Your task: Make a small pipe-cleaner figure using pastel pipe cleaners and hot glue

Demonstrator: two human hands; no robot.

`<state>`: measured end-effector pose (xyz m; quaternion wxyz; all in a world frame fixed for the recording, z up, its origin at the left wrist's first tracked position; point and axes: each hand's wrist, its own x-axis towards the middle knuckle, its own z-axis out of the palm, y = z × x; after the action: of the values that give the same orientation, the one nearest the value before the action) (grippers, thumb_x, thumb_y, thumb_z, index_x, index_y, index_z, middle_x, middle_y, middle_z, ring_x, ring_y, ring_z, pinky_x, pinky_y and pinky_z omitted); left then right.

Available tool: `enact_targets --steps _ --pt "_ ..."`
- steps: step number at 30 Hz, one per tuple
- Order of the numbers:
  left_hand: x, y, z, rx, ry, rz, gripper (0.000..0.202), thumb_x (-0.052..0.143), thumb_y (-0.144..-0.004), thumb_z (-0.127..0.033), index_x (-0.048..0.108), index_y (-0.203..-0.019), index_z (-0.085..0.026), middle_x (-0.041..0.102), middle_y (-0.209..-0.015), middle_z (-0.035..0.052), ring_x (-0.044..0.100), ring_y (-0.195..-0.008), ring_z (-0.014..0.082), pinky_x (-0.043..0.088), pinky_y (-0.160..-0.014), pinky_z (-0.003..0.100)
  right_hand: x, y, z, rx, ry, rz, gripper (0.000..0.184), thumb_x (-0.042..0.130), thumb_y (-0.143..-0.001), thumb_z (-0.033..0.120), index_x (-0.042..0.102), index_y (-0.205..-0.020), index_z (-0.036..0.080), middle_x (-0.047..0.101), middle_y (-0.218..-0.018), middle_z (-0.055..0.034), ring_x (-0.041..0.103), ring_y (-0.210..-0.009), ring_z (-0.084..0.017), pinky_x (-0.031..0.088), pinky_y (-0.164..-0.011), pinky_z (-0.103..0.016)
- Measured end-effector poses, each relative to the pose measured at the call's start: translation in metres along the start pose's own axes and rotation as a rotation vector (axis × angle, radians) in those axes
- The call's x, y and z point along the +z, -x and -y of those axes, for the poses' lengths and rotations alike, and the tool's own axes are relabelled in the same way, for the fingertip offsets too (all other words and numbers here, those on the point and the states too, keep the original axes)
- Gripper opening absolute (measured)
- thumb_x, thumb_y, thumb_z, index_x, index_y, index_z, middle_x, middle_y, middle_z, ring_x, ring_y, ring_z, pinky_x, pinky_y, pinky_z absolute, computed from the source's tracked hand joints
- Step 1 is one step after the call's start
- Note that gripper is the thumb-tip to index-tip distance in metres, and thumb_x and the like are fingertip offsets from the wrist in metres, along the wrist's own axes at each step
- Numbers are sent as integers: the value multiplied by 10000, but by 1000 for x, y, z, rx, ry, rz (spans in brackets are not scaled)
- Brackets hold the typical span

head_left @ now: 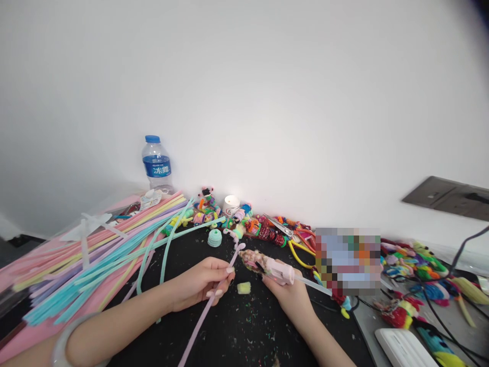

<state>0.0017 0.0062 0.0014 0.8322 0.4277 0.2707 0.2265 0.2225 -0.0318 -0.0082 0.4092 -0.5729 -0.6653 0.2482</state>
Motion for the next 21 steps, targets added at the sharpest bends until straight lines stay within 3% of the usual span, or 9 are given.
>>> enact_targets --steps 8,15,21 --pt "0 -1 1 7 1 -4 242 614 -774 -359 549 -722 -132 438 -454 -65 224 -367 38 271 -406 192 0 -1 1 -6 -9 36 28 603 -686 203 609 -681 176 639 -628 -2 561 -547 -158 458 -543 -244" --pt "0 -1 1 25 25 -16 244 622 -773 -352 540 -704 -132 434 -451 -69 228 -366 34 274 -404 189 0 -1 1 -4 -3 85 129 619 -681 201 527 -592 179 541 -543 32 473 -492 -121 390 -492 -217" --pt "0 -1 1 14 30 -9 232 620 -776 -339 539 -712 -132 438 -449 -68 212 -360 31 250 -397 188 1 0 1 -5 10 63 133 618 -685 209 531 -588 183 542 -540 33 486 -496 -128 394 -494 -222"
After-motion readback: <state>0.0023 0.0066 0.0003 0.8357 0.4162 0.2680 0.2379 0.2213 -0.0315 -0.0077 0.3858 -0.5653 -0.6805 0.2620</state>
